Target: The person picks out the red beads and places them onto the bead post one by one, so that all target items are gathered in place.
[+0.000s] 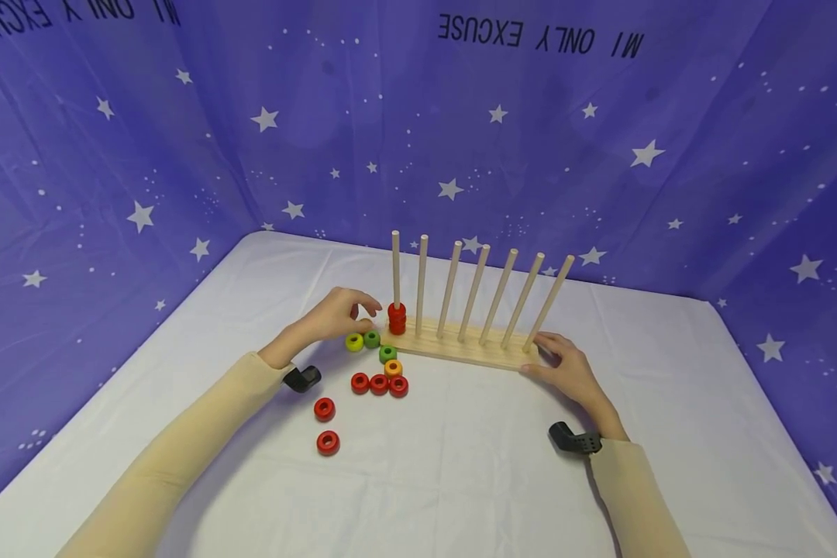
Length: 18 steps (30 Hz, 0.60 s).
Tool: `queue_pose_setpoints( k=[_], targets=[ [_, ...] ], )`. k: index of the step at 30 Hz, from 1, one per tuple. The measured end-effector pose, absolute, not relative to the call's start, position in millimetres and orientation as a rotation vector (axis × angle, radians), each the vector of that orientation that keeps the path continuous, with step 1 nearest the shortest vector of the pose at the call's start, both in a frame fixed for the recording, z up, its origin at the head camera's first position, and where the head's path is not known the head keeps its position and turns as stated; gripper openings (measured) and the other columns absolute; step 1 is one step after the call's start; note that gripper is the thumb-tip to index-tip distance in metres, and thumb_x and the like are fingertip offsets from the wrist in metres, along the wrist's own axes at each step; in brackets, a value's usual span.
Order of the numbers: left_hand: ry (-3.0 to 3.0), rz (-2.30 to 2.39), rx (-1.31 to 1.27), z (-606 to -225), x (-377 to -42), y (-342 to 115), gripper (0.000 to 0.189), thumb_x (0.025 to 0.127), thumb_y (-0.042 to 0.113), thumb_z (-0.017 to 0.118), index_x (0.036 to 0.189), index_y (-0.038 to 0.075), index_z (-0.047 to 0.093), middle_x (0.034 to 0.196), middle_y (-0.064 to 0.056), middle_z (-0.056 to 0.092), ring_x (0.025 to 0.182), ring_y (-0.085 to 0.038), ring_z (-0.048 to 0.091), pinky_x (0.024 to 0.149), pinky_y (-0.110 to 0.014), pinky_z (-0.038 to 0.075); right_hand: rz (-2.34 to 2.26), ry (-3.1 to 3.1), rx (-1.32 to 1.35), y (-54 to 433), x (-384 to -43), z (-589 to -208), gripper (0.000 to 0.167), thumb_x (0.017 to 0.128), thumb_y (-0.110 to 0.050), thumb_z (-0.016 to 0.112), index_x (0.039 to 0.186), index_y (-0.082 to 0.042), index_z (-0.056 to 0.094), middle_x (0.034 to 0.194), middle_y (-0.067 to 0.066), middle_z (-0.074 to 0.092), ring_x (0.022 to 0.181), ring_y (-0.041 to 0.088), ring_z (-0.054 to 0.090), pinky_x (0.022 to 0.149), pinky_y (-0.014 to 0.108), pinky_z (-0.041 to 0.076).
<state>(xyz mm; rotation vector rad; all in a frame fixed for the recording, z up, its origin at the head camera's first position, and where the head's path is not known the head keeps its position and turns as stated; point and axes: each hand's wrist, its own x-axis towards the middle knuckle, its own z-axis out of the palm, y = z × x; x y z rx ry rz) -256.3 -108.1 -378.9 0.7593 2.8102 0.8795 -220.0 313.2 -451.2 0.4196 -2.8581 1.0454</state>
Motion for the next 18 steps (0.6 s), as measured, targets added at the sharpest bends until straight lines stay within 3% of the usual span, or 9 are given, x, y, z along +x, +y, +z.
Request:
queue_pose_setpoints(
  k=[9, 18],
  targets=[
    [2.753, 0.935, 0.819, -381, -242, -122, 0.031, 0.079, 0.013, 0.072, 0.106, 0.0, 0.068, 0.096, -0.013, 0.071, 0.063, -0.012, 0.048, 0.058, -0.02, 0.039, 1.06, -2.907, 0.392, 313, -218, -448, 0.07, 0.078, -0.031, 0.075, 0.134, 0.001, 0.049, 0.138, 0.025, 0.043, 0.13, 0.045, 0.038, 0.104, 0.055, 0.035],
    [2.621, 0.916, 0.902, -387, -227, -131, 0.025, 0.078, 0.017, 0.074, 0.098, 0.002, 0.071, 0.097, -0.013, 0.072, 0.064, -0.008, 0.051, 0.058, -0.019, 0.043, 1.023, -2.894, 0.402, 313, -219, -450, 0.069, 0.077, -0.032, 0.075, 0.132, 0.001, 0.05, 0.137, 0.024, 0.046, 0.129, 0.045, 0.039, 0.103, 0.056, 0.035]
  ],
)
